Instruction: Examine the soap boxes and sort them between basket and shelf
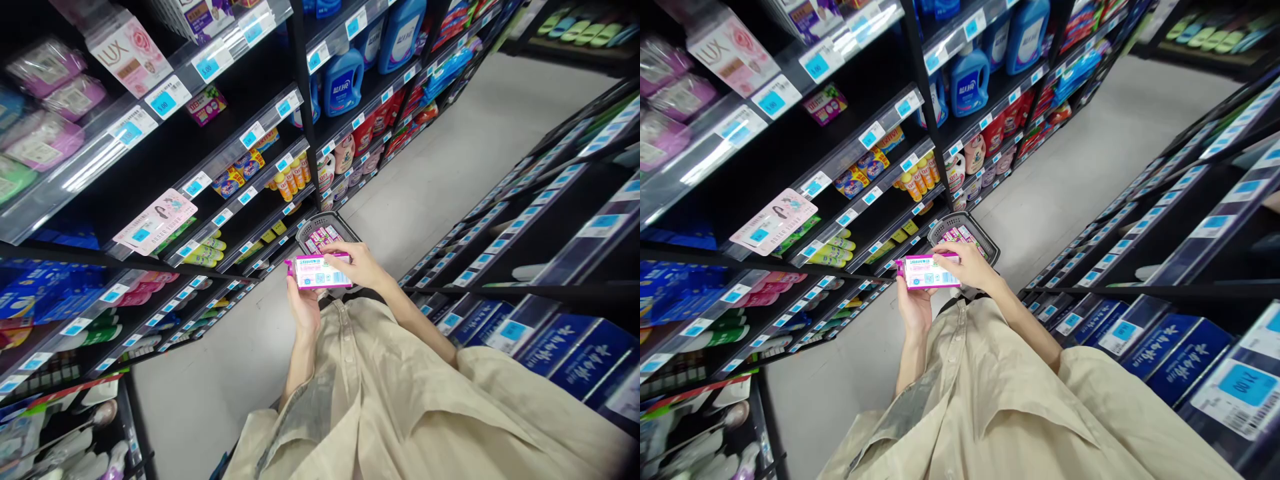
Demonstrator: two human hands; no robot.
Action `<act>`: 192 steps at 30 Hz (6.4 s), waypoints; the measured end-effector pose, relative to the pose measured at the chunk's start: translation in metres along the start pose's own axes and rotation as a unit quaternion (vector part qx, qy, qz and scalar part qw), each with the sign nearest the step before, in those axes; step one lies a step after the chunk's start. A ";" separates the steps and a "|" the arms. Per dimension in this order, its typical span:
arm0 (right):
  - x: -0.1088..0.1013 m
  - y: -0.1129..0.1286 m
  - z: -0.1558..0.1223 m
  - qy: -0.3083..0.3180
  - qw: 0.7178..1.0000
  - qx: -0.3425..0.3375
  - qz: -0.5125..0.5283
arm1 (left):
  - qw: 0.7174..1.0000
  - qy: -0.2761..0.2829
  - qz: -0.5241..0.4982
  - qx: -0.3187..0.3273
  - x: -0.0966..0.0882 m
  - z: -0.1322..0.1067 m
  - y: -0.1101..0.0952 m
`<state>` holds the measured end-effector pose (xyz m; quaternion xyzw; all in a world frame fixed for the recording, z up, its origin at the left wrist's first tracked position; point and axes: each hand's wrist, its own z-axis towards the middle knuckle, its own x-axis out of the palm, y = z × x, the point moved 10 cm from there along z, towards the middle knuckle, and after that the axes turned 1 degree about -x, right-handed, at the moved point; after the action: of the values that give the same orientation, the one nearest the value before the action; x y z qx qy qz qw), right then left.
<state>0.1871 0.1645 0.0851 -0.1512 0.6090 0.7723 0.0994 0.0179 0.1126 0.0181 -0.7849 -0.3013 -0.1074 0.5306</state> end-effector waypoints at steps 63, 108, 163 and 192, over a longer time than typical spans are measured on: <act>0.012 -0.016 -0.005 0.081 0.996 0.040 -0.022 | 0.997 -0.033 0.058 0.050 -0.005 0.007 -0.002; 0.043 -0.032 -0.013 0.228 0.973 0.036 0.013 | 0.943 0.102 -0.080 -0.306 0.005 -0.003 0.104; -0.010 -0.115 -0.036 0.109 0.954 0.151 -0.235 | 0.754 0.305 0.502 0.293 0.127 -0.018 0.027; 0.001 -0.125 -0.013 0.262 0.916 0.240 -0.187 | 0.879 0.314 0.313 -0.175 0.021 0.090 0.135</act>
<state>0.2300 0.1812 -0.0315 -0.4313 0.7408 0.5026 0.1123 0.1001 0.1667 -0.1126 -0.8434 0.1662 -0.2276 0.4574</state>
